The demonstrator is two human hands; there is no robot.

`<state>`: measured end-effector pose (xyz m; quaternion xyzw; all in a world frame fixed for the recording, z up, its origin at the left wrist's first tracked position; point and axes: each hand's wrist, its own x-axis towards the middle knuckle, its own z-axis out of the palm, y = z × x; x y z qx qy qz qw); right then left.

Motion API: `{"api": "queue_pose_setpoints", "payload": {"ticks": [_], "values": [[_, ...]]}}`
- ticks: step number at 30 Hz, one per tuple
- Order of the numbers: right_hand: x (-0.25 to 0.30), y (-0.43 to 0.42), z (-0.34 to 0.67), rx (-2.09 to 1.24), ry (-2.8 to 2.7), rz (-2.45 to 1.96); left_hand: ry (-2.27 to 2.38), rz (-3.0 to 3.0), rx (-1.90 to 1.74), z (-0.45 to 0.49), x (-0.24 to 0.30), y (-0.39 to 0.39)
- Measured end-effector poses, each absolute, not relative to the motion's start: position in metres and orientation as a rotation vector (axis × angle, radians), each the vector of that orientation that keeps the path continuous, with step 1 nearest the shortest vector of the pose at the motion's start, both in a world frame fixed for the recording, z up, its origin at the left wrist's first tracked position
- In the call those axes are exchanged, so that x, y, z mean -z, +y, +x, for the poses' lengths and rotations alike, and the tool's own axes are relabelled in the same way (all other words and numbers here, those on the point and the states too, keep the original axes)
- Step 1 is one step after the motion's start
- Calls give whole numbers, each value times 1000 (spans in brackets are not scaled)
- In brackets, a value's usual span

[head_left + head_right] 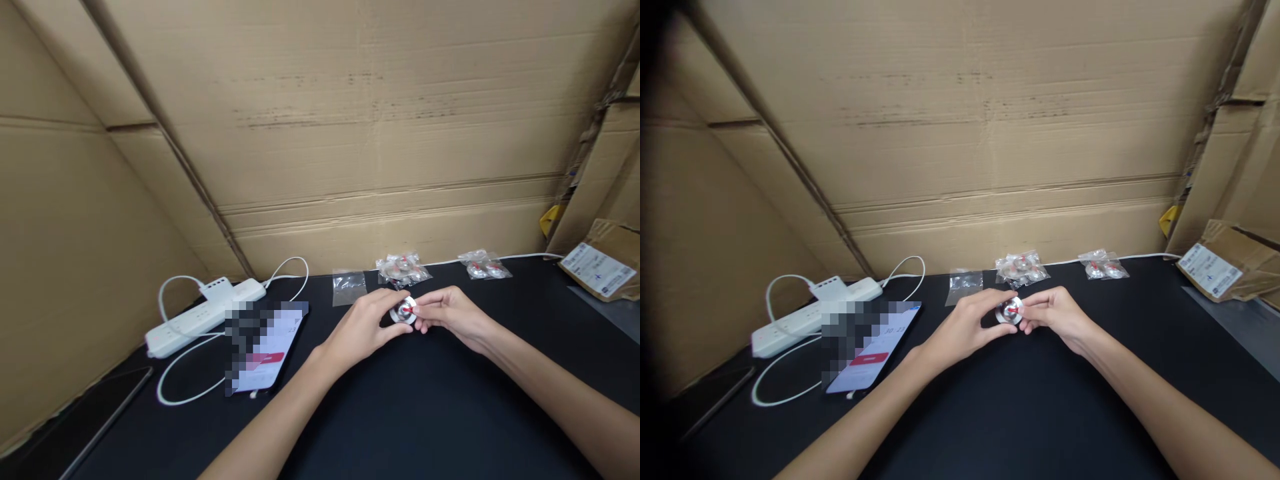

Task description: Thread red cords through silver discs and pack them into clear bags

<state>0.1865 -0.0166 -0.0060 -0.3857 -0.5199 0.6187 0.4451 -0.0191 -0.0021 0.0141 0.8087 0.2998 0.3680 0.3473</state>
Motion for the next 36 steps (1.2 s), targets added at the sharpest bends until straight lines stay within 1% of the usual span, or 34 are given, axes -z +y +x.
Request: {"api": "queue_pose_setpoints", "payload": {"ticks": [9,16,19,22,24,27,29,32,34,36], "values": [[9,-17,183,-1527,-1304,-990,838,2395,-933,-19,-9,-5],[7,-17,181,-1467,-1248,-990,887,2371,-978,-18,-10,-7],[5,-15,185,-1432,-1213,-1004,937,2279,-1114,-17,-10,-5],[5,-13,188,-1406,-1182,-1041,1249,2335,-1225,-25,-9,8],[5,-12,189,-1401,-1178,-1057,1640,2462,-1150,-34,-8,20],[3,-13,189,-1407,-1182,-1057,2210,2393,-825,-50,-4,36],[2,-13,188,-1410,-1185,-1054,2381,2280,-591,-56,1,43],[2,-13,186,-1403,-1200,-1051,2369,2219,-433,-60,9,47],[3,-13,185,-1387,-1215,-1049,2244,2183,-498,-60,14,50],[4,-13,184,-1365,-1228,-1042,2058,2083,-688,-58,19,52]]}}
